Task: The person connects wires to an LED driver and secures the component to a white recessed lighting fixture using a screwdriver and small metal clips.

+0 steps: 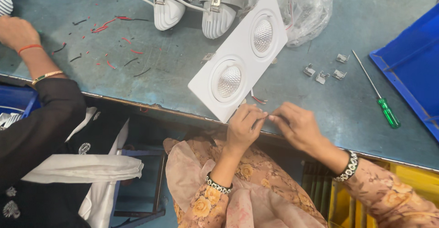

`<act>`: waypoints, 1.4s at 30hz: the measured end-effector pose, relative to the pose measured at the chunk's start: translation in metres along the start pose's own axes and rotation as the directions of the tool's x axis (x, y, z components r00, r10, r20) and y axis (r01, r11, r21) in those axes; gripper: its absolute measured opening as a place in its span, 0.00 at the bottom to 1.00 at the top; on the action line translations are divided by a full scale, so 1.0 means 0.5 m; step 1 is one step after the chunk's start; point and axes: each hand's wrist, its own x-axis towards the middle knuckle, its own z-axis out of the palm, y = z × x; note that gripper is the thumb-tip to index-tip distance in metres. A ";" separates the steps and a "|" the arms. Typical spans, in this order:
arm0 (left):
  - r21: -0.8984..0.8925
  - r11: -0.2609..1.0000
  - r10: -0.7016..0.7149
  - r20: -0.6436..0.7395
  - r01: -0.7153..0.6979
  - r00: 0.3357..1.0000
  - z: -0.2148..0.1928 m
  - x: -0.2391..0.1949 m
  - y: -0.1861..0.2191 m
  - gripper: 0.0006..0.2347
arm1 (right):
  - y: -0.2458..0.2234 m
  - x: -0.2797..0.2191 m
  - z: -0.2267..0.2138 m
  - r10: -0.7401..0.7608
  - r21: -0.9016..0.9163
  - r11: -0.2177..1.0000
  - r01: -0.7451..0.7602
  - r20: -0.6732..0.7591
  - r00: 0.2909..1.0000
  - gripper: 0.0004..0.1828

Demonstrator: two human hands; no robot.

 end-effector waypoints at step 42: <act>-0.003 0.995 -0.102 -0.022 0.102 0.994 0.001 0.010 0.015 0.05 | -0.004 0.029 -0.010 -0.050 0.061 0.996 0.061 -0.172 0.984 0.17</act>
